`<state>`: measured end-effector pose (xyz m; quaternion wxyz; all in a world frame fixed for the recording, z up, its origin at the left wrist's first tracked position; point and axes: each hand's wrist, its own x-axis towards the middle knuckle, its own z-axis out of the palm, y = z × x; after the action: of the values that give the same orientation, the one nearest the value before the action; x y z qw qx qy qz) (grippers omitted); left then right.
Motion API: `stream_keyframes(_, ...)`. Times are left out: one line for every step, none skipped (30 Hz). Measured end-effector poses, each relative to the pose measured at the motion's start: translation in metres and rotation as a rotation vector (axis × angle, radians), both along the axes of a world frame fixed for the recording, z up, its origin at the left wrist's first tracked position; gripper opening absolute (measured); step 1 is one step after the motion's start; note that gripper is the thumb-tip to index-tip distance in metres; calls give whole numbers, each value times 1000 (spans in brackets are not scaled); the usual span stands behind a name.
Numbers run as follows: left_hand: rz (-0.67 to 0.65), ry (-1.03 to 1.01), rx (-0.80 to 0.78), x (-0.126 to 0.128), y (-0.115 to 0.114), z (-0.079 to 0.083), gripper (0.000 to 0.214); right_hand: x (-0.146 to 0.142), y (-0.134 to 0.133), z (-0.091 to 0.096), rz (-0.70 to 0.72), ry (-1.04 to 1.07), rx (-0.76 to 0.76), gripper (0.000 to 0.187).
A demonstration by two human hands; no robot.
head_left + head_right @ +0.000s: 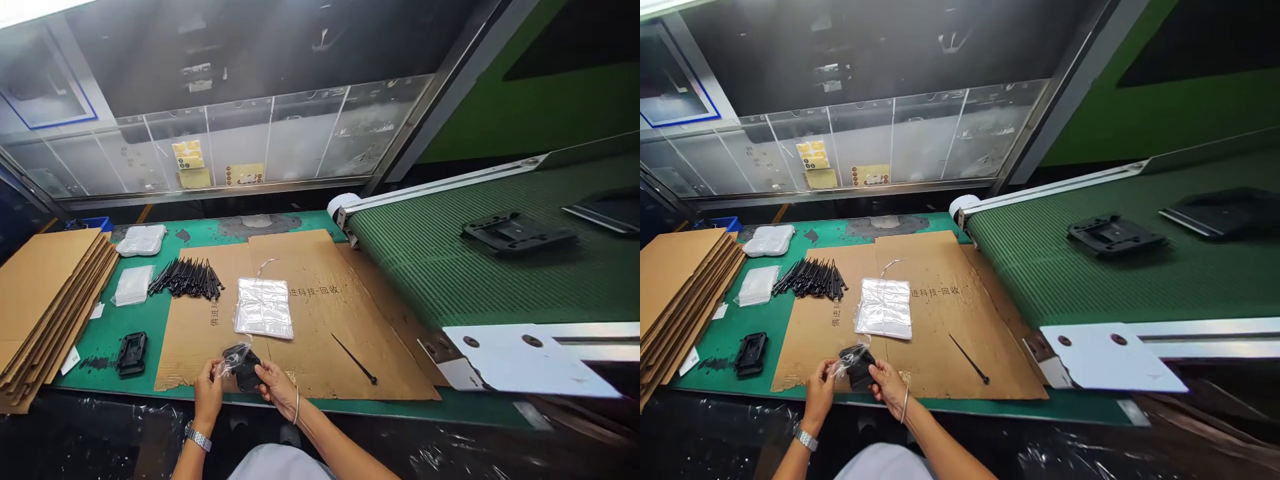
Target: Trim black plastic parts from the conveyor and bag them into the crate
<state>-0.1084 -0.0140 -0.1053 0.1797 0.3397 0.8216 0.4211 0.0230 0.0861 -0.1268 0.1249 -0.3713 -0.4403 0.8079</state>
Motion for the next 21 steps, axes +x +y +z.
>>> stream_keyframes(4, 18, -15, 8, -3, -3, 24, 1, -3, -7, -25, -16, 27, 52)
stream_keyframes(24, 39, -28, 15, -6, -4, 23, 1, -7, -12, -43, -34, 56, 52)
stream_keyframes(60, 82, -43, 21, -8, -5, 22, 2, -10, -16, -52, -51, 87, 51)
stream_keyframes(99, 153, -66, 26, -8, -5, 22, 4, -13, -19, -54, -66, 118, 49)
stream_keyframes(122, 248, -94, 28, -7, -3, 23, 5, -16, -20, -51, -77, 150, 46)
stream_keyframes(111, 357, -119, 30, -4, -2, 25, 6, -18, -19, -47, -83, 184, 42)
stream_keyframes(69, 463, -137, 29, -1, 0, 26, 8, -19, -17, -43, -81, 217, 38)
stream_keyframes(7, 549, -145, 29, 4, 2, 27, 9, -18, -14, -40, -72, 251, 33)
stream_keyframes(-64, 603, -141, 27, 9, 4, 27, 10, -17, -11, -38, -58, 282, 30)
stream_keyframes(-129, 620, -123, 26, 12, 6, 27, 10, -16, -9, -38, -40, 308, 27)
stream_keyframes(-180, 620, -99, 26, 15, 7, 28, 9, -13, -6, -38, -23, 326, 25)
stream_keyframes(-219, 614, -77, 27, 16, 8, 28, 8, -11, -4, -39, -9, 335, 25)
stream_keyframes(-253, 606, -57, 28, 16, 10, 27, 7, -8, -3, -41, 0, 335, 26)
stream_keyframes(-287, 604, -38, 30, 15, 12, 26, 6, -6, -2, -46, 6, 326, 28)
stream_keyframes(-307, 597, -19, 33, 13, 14, 25, 5, -4, -1, -57, 10, 313, 31)
stream_keyframes(-308, 580, -1, 37, 11, 17, 24, 4, -2, -1, -75, 12, 298, 34)
stream_keyframes(-293, 549, 14, 40, 9, 21, 23, 3, -1, 1, -94, 14, 284, 36)
stream_keyframes(-267, 499, 30, 45, 9, 26, 23, 2, -1, 4, -116, 22, 270, 39)
stream_keyframes(-237, 428, 50, 50, 11, 32, 22, 1, -1, 7, -139, 36, 261, 40)
stream_keyframes(-208, 344, 71, 56, 14, 38, 22, 0, -2, 11, -157, 53, 261, 41)
stream_keyframes(-187, 261, 90, 62, 19, 44, 21, -1, -3, 16, -163, 60, 291, 39)
